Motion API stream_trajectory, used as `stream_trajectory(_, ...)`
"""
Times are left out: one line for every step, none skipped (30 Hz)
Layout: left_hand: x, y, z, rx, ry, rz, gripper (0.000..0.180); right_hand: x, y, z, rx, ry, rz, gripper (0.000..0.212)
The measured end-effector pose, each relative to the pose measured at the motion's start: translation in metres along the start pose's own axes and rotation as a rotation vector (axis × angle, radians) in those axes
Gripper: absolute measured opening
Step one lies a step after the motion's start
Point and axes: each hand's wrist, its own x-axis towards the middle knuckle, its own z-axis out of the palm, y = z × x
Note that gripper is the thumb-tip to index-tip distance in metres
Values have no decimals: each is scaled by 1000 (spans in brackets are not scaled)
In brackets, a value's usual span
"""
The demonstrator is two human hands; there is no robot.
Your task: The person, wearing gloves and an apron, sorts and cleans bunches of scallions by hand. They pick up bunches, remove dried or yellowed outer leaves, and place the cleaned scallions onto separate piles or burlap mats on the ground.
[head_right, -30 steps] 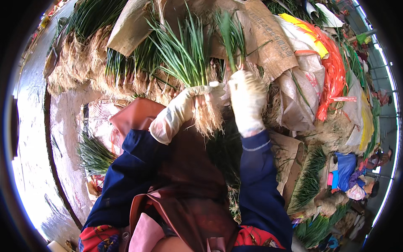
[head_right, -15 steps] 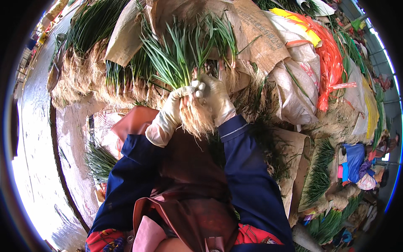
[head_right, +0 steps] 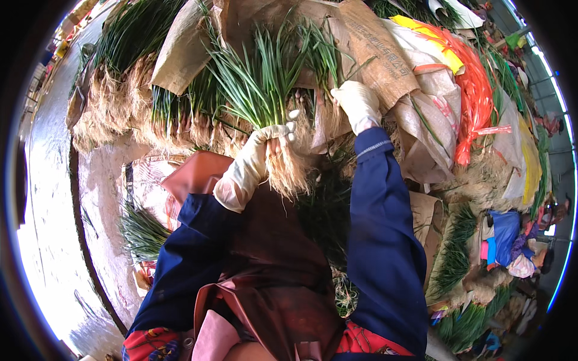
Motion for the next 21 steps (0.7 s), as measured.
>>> stream_trajectory(-6,5,12,69,140,-25,39,-1,-8,0,92,-53,-32,35)
stream_trajectory(-1,0,10,-3,139,-40,37,-21,-4,1,514,-95,-41,25)
stream_trajectory(-6,3,19,41,166,-81,35,-43,-9,0,783,-185,-119,21)
stream_trajectory(-7,2,15,7,127,-97,31,-60,-15,6,1058,-279,-195,17)
stream_trajectory(-10,1,12,-50,54,-113,28,-74,-22,19,1204,-319,-197,19)
stream_trajectory(-13,1,10,-111,-21,-139,25,-86,-29,31,1352,-351,-194,20)
stream_trajectory(-15,4,24,-131,-75,-160,22,-91,-27,38,1255,-402,-156,24)
stream_trajectory(-19,0,43,-46,151,-136,17,-88,-21,51,1369,-460,-43,30)
stream_trajectory(-18,-1,37,-69,117,-134,18,-97,-42,42,1402,-424,-48,30)
stream_trajectory(-16,-2,26,-92,82,-126,19,-104,-61,31,1432,-391,-57,29)
stream_trajectory(-14,-3,18,-116,48,-118,20,-97,-58,41,1381,-353,-57,24)
stream_trajectory(-16,-4,30,-56,188,-89,24,-93,-60,38,1436,-369,143,20)
stream_trajectory(-15,-4,24,-33,144,-119,25,-82,-52,49,1245,-214,-24,19)
stream_trajectory(-14,-6,14,-10,100,-150,26,-73,-42,61,1045,-61,-181,19)
stream_trajectory(-11,-6,3,94,126,-122,27,-72,-43,64,993,-75,-179,18)
stream_trajectory(-9,-6,-6,193,149,-97,28,-73,-43,65,935,-89,-175,18)
stream_trajectory(-7,-5,-14,292,172,-72,29,-75,-44,66,878,-102,-170,18)
stream_trajectory(-4,-1,-20,211,88,-141,30,-76,-39,68,1054,-128,-142,19)
stream_trajectory(-7,-5,-5,123,96,-80,31,-77,-35,69,1232,-154,-116,20)
stream_trajectory(-11,-8,11,35,104,-19,33,-79,-32,70,1410,-179,-88,21)
stream_trajectory(-11,-8,13,-71,73,-40,33,-85,-40,62,1451,-211,-36,26)
